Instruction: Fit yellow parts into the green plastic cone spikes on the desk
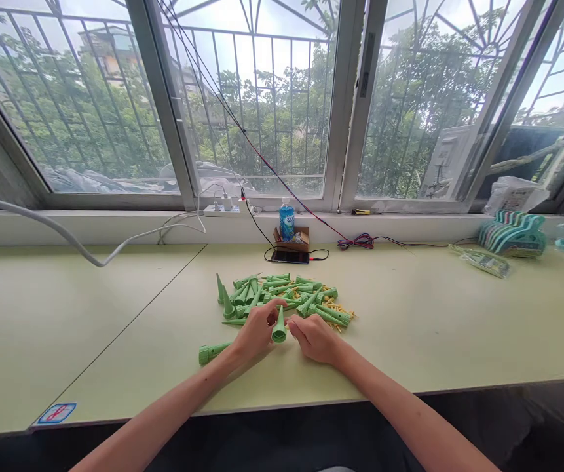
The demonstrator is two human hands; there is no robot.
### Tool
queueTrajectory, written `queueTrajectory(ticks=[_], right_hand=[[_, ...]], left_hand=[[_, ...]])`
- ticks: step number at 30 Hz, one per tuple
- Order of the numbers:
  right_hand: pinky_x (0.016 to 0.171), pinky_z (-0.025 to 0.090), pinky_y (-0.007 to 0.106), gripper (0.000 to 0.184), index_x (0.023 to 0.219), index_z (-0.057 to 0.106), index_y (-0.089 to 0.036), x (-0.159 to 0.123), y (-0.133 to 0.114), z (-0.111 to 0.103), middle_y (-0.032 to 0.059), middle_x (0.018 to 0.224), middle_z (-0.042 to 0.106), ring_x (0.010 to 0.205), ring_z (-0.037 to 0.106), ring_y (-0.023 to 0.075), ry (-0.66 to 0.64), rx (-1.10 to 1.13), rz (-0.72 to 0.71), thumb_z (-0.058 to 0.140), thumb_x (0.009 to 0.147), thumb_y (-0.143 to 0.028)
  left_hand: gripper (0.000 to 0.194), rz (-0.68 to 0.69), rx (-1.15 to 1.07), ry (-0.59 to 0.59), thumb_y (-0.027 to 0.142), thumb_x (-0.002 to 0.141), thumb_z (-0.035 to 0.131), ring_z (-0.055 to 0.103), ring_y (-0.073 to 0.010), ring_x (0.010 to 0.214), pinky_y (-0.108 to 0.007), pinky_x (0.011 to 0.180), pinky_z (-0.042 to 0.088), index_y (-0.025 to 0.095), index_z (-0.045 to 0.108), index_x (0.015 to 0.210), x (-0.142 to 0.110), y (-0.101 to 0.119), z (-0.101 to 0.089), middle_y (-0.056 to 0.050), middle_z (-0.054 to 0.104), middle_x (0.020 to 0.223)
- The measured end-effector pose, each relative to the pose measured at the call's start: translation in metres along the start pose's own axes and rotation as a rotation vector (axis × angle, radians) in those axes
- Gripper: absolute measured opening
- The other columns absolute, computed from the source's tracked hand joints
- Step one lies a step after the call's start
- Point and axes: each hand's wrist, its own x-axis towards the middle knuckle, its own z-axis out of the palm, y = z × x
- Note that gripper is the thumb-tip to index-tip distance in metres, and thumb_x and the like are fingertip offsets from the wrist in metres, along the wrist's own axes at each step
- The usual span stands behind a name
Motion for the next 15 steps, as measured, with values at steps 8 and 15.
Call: queueTrajectory(ticks=[8,15], right_hand=[[0.056,0.025,0.026,0.031,0.073,0.038,-0.021,0.0002,-0.0002,0.0005,-0.0039,0.06,0.037,0.051,0.03,0.0108,-0.016,-0.005,0.006,0.028,0.102,-0.026],[0.057,0.024,0.026,0.03,0.074,0.038,-0.021,-0.0002,-0.0016,0.0001,-0.004,0.061,0.037,0.051,0.029,0.0107,-0.026,-0.019,0.011,0.028,0.103,-0.026]], left_hand=[[0.035,0.015,-0.039,0.045,0.01,0.078,0.048,0.039,-0.0099,0.051,-0.021,0.054,0.035,0.016,0.062,0.11,-0.0005,0.0039,-0.0003,0.006,0.047,0.056],[0.037,0.04,-0.082,0.072,0.017,0.082,0.055,0.04,-0.0082,0.051,-0.02,0.056,0.038,0.019,0.053,0.119,0.0011,0.0006,0.002,0.009,0.046,0.059]])
